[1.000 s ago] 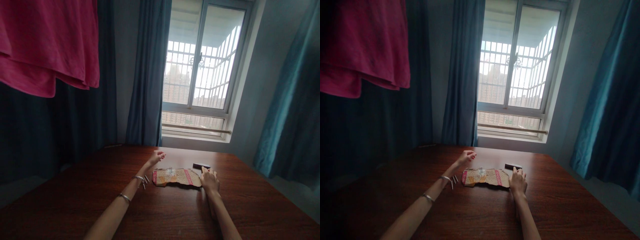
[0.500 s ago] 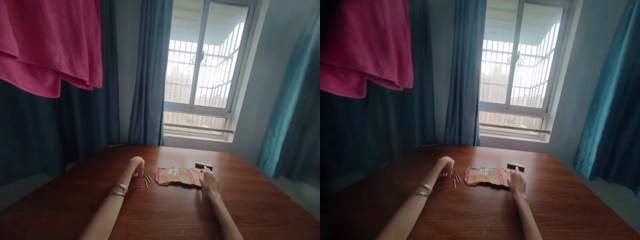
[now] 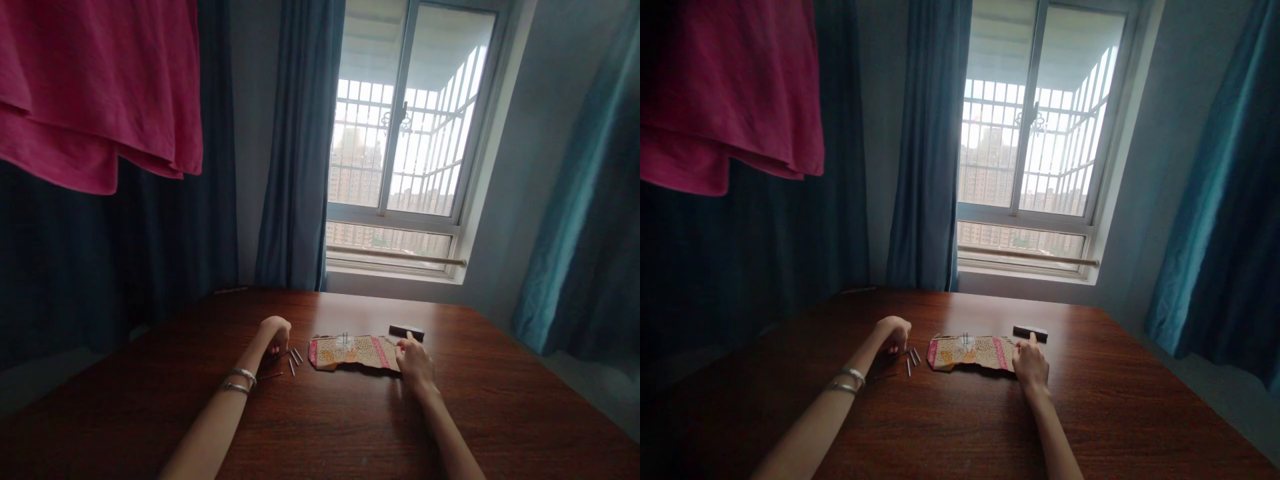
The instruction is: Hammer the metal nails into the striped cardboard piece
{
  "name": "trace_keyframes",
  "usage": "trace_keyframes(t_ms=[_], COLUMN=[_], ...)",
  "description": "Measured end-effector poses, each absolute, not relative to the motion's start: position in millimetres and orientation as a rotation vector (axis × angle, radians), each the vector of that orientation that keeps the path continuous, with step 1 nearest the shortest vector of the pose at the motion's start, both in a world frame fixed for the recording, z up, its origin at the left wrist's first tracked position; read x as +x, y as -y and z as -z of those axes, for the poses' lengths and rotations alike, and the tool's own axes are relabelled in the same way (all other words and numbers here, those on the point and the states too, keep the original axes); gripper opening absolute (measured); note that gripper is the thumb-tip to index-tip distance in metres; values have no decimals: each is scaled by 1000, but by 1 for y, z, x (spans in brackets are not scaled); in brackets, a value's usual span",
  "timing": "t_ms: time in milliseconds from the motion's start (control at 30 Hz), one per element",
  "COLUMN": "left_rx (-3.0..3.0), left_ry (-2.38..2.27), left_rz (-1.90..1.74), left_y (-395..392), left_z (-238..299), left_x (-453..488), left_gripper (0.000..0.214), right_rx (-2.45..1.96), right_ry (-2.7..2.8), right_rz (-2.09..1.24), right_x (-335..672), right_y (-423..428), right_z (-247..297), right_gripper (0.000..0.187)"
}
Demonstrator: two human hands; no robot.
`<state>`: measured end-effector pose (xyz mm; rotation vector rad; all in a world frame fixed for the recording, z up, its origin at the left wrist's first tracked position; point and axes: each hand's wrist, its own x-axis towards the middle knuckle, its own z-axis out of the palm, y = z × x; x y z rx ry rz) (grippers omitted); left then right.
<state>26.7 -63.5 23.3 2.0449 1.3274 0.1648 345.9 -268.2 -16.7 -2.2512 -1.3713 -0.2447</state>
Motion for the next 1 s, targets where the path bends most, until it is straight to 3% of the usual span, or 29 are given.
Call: trace_keyframes(t_ms=[133, 267, 467, 667, 1000], left_rx=[2009, 2088, 2011, 1876, 1883], left_ry=[-1353, -1008, -543, -462, -492], left_rz=[274, 46, -304, -487, -603], left_y=[58, 62, 94, 118, 137], left_z=[-29, -46, -49, -12, -1], left_x=[24, 38, 92, 138, 153], left_gripper=[18, 10, 20, 22, 29], right_rx=[-2181, -1947, -1516, -1372, -1232], right_ry=[1349, 1387, 1365, 1286, 1247], right_rz=[242, 171, -220, -463, -569], right_x=[347, 342, 315, 292, 285], right_y=[268, 264, 255, 254, 252], right_z=[16, 15, 15, 14, 19], right_gripper=[28, 27, 32, 42, 37])
